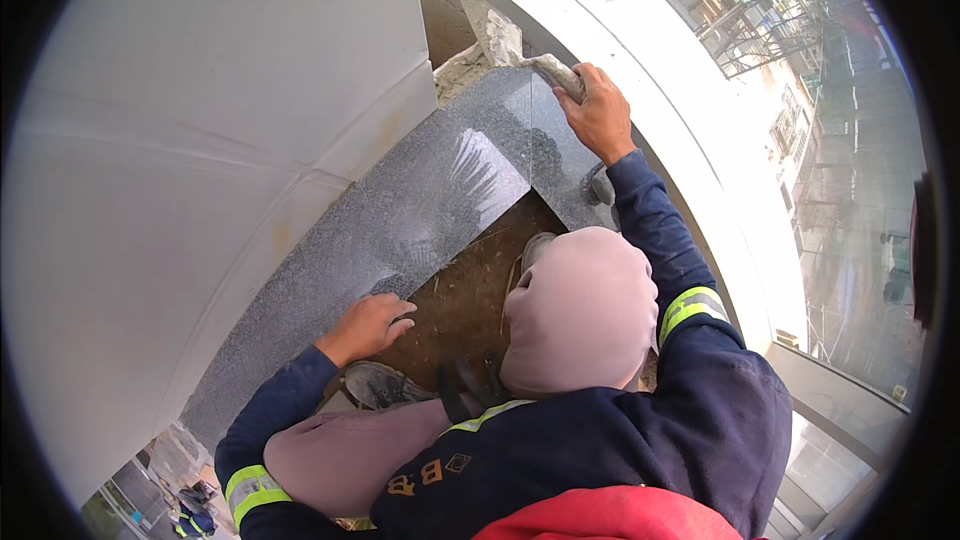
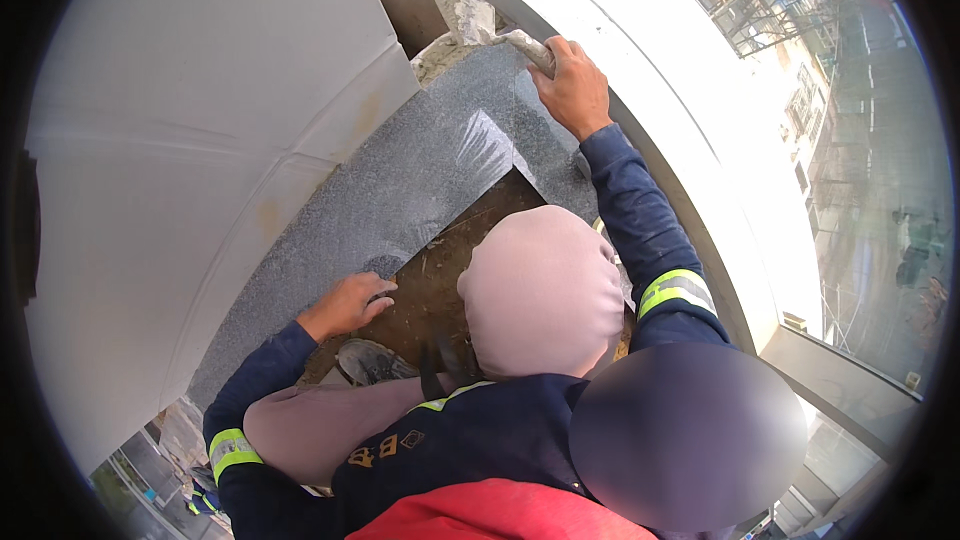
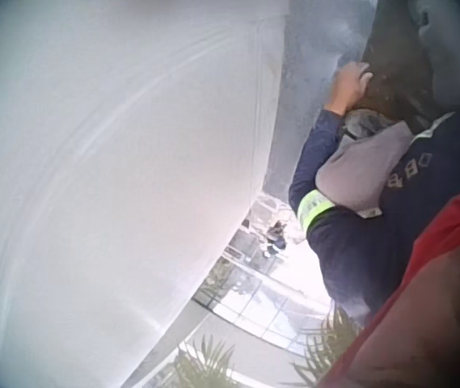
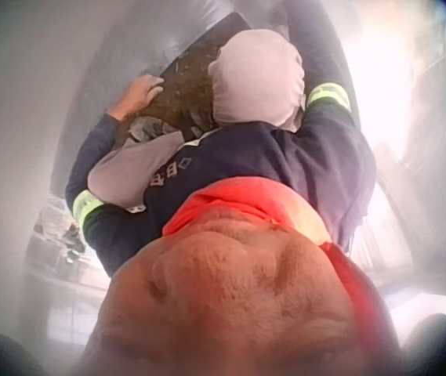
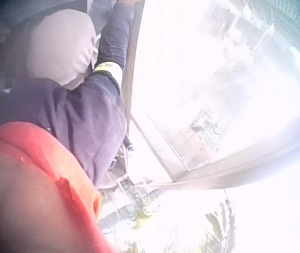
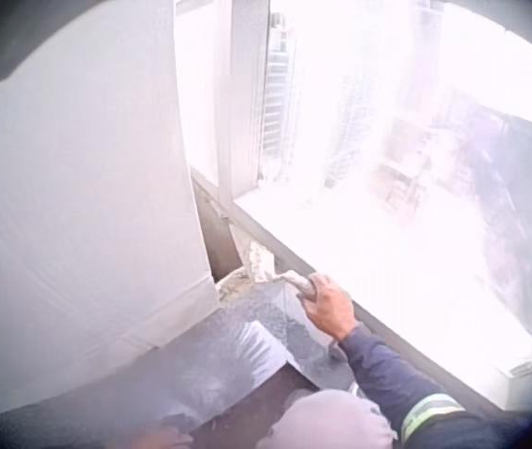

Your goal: The person kneels on a construction site and uses a rubber mallet to tap a gray stone slab into place on a curved surface. They then use a brush to sweep debris from the slab and a trowel to apply and smooth a white grout-like substance into the joints.

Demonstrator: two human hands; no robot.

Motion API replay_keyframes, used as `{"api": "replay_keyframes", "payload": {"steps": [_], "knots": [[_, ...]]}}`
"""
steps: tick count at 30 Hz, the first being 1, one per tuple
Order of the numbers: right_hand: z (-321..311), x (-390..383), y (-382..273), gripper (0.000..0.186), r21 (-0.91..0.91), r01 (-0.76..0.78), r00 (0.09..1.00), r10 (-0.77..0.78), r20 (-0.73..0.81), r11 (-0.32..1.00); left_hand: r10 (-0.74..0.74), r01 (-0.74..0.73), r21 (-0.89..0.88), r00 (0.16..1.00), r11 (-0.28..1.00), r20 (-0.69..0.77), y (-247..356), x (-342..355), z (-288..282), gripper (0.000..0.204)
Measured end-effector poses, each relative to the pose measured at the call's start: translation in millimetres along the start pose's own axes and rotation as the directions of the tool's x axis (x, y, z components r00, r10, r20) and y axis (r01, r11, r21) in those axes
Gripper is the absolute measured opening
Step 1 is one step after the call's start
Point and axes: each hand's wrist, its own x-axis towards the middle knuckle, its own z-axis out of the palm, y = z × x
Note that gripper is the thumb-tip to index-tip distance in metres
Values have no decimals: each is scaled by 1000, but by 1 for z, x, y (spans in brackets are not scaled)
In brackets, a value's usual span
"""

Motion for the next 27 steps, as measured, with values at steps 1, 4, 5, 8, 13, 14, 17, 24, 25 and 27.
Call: {"api": "replay_keyframes", "payload": {"steps": [1,4,5,8,13,14,17,24,25,27], "knots": [[-5,-3,1,37,10,-17,1000,16,10,1000,-21,21,-9,1000,1000,-1,0,0,-2,30],[-9,-27,15,39,149,40,998,-48,49,988,-12,12,-16,1000,1000,5,-5,3,-3,30],[-15,-35,16,37,174,31,990,-54,130,984,-20,20,-11,1000,1000,12,-5,5,-5,30],[-28,-52,-14,34,199,79,891,-159,425,977,14,-15,-47,1000,999,-11,-9,0,2,31],[-16,-40,-103,35,180,584,569,-557,605,792,62,-62,1,997,998,45,-9,4,18,30],[-6,-33,-125,35,152,658,504,-581,639,738,56,-57,14,997,998,53,-6,5,17,30],[22,-18,-186,33,147,788,377,-658,652,598,97,-97,45,995,994,-12,-5,9,17,31],[73,4,-222,38,184,895,225,-766,603,407,67,-65,27,993,998,-93,4,-1,10,30],[77,9,-218,40,172,898,229,-763,604,405,59,-56,31,995,998,-82,5,-3,10,30],[87,19,-200,45,198,899,208,-781,589,389,66,-64,34,996,997,-64,6,-1,9,29]]}}
